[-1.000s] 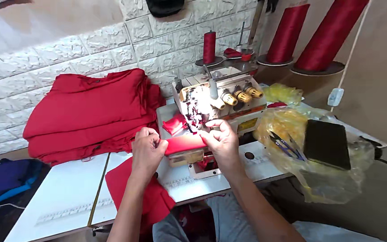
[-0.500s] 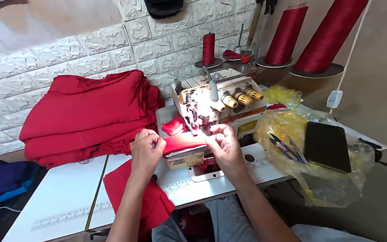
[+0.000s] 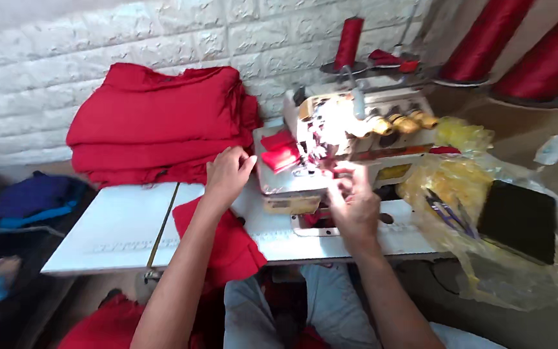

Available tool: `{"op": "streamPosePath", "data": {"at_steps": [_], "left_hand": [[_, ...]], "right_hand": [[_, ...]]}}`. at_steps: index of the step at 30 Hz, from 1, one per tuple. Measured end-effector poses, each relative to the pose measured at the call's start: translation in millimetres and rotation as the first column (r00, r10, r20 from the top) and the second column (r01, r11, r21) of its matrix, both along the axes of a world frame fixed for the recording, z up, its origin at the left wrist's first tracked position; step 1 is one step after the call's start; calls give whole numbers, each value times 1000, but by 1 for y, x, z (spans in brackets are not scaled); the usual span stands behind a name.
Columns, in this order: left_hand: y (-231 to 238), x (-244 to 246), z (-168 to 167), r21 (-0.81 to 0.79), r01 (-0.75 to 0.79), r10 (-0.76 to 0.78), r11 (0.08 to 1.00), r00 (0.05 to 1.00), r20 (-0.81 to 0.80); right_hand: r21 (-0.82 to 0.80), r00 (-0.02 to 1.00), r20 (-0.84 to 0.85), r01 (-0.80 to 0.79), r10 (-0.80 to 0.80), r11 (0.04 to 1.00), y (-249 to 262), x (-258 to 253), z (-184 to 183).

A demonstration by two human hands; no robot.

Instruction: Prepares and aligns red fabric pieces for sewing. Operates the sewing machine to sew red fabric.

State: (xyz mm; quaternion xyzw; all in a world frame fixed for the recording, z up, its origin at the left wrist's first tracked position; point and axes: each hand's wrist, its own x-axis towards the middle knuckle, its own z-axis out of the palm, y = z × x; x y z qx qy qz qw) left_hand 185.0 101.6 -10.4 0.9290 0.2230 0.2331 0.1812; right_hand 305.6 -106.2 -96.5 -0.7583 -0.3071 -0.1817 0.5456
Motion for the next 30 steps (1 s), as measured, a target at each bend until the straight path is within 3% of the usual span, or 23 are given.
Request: {"op": "streamPosePath", "data": {"at_steps": [2,6,10,13,16,18,23,27,30], "left_hand": [[-1,-26,2,-20,-18,19,1000,999,48],[-11,-97,-6,-117,21,3,993,981,195],[-22,-155,-25,-247,128,-71,960,971,228],[-34,-178,-41,-249,148,-127,957,987,100],[-43,-179,-53,-197,103,-115,975,992,-52],[-45,-172,-59,-160,97,-101,982,995,-19],[-50,-164,-49,-208,126,-92,970,981,168],[-48,-160,-38,-198,165,-97,966,945,314],[-42,-156,-20,-133,146,-83,980,917,391]], "right_hand": [[104,998,-12,-64,65,993,-11,-3,-7],[312,956,129,-290,262,905,-19,-20,-14],[108,788,196,-610,584,785,-4,-50,-14],[-92,594,253,-771,764,630,21,-73,-10],[-372,553,244,-705,797,603,40,-90,-5],[-464,562,190,-671,805,578,46,-93,-4],[-355,539,289,-708,792,611,60,-89,1],[-298,552,115,-774,826,559,61,-89,26],[-299,528,157,-780,835,549,70,-85,46]]}}
